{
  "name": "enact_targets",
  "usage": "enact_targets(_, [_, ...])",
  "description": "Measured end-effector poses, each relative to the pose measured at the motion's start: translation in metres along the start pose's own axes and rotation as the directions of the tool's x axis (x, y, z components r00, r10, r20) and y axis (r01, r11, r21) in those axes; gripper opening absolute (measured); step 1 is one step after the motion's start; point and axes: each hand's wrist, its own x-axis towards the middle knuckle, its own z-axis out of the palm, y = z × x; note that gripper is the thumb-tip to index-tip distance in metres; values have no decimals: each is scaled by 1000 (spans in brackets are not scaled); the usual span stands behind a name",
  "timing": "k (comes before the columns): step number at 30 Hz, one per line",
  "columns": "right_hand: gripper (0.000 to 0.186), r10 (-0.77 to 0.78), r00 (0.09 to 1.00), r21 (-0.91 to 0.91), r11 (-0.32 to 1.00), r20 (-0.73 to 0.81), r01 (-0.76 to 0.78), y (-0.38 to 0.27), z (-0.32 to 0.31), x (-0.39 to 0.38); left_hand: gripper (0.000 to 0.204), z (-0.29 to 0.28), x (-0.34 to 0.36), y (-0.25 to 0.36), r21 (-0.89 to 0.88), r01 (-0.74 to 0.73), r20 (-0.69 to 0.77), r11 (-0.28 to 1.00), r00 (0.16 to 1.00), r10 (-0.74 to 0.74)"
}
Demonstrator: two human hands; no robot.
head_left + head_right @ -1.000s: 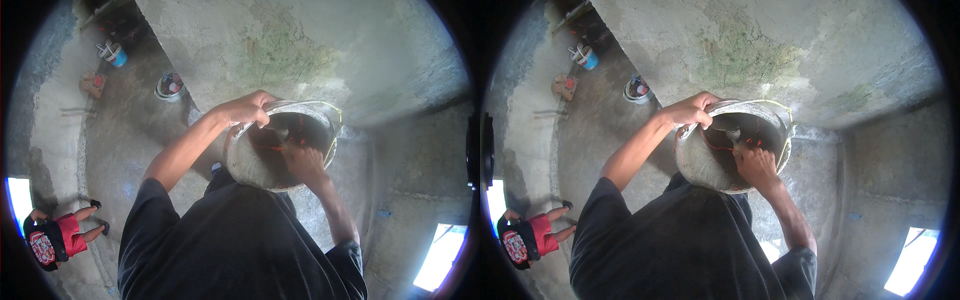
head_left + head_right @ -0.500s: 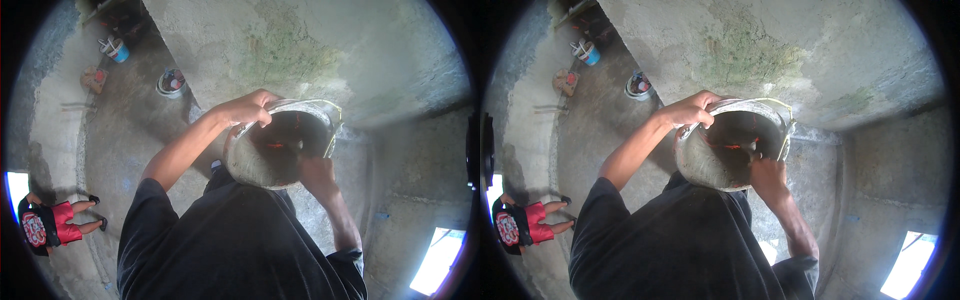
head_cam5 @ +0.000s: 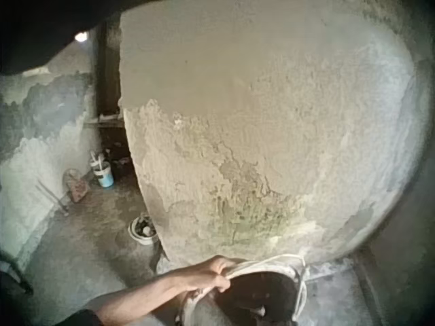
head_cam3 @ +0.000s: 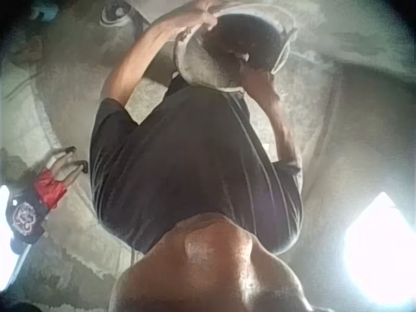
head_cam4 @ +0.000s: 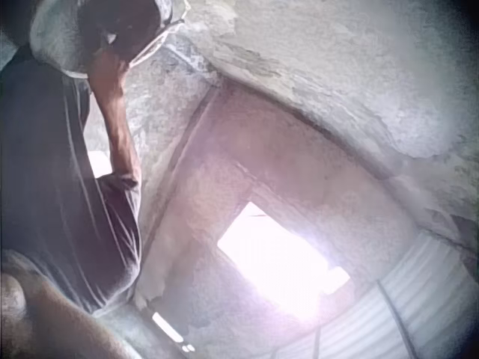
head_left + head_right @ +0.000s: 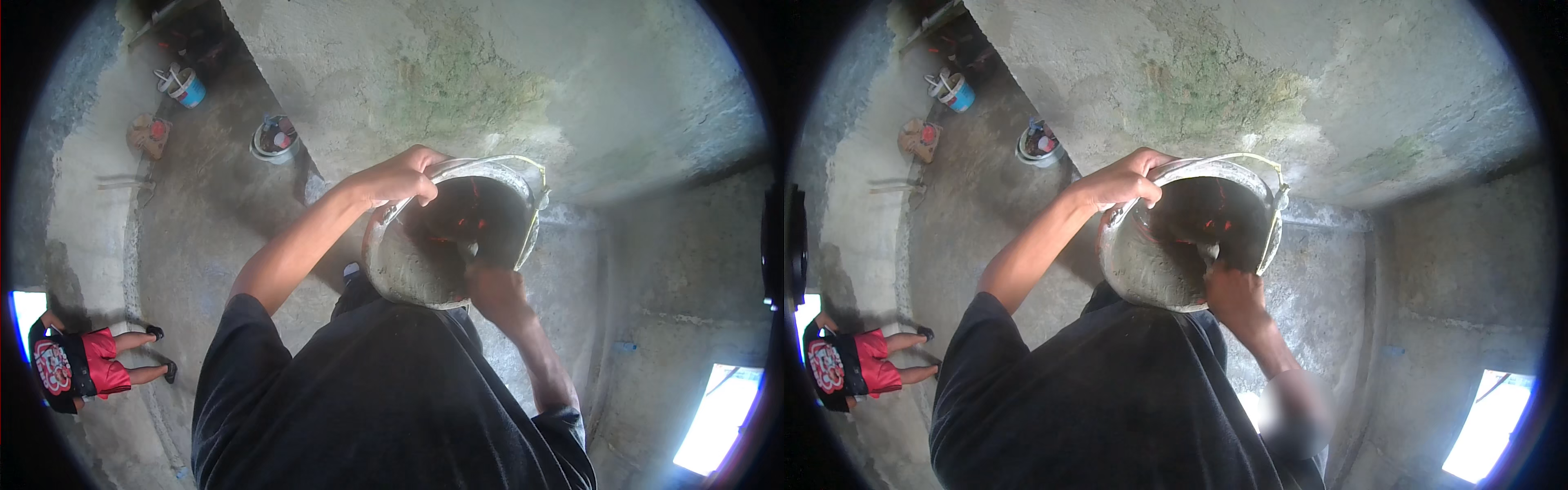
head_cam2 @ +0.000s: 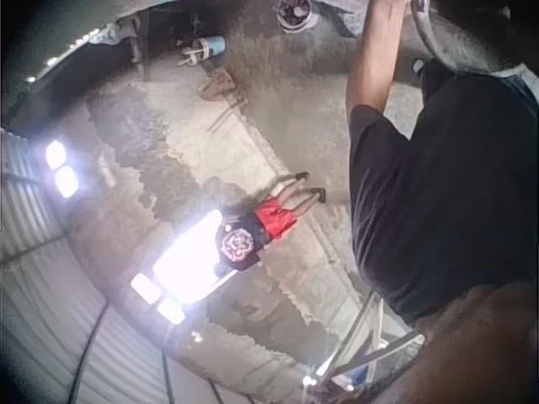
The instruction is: The person plasters a wall by scooping cement mixture from a bucket with a trowel and spreading it onto the wall surface.
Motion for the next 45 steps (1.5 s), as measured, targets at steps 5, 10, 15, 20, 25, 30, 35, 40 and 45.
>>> enact_targets(5, [51,-98,967,52,992,-234,113,20,-14,7,58,0,1,1,-20,-4,3,1000,1000,4])
enact_targets(10, [52,-25,979,102,994,-204,47,6,15,-4,59,3,-3,10,-4,-6,6,1000,1000,6])
enact_targets(15, [45,-54,997,43,997,-59,56,3,36,-17,60,1,1,1,-17,4,-8,1000,1000,-5])
enact_targets(20, [44,-45,987,67,996,-154,56,4,13,-16,62,-3,6,0,-11,-17,9,1000,1000,18])
enact_targets(25, [45,61,933,85,996,-355,-33,2,7,-3,57,0,6,9,-13,-31,28,999,999,31])
enact_targets(30, [46,-29,988,15,999,-151,32,5,42,-21,66,4,10,9,38,-8,35,999,999,6])
enact_targets(35, [47,-22,976,58,998,-216,35,-2,10,-14,53,3,5,15,-23,-18,31,1000,999,18])
enact_targets(40, [46,148,951,171,980,-273,-103,-4,-4,-1,51,0,8,9,-6,-19,43,1000,999,19])
enact_targets(45, [45,10,971,142,990,-240,25,8,45,-20,74,0,5,10,-19,-3,66,1000,998,4])
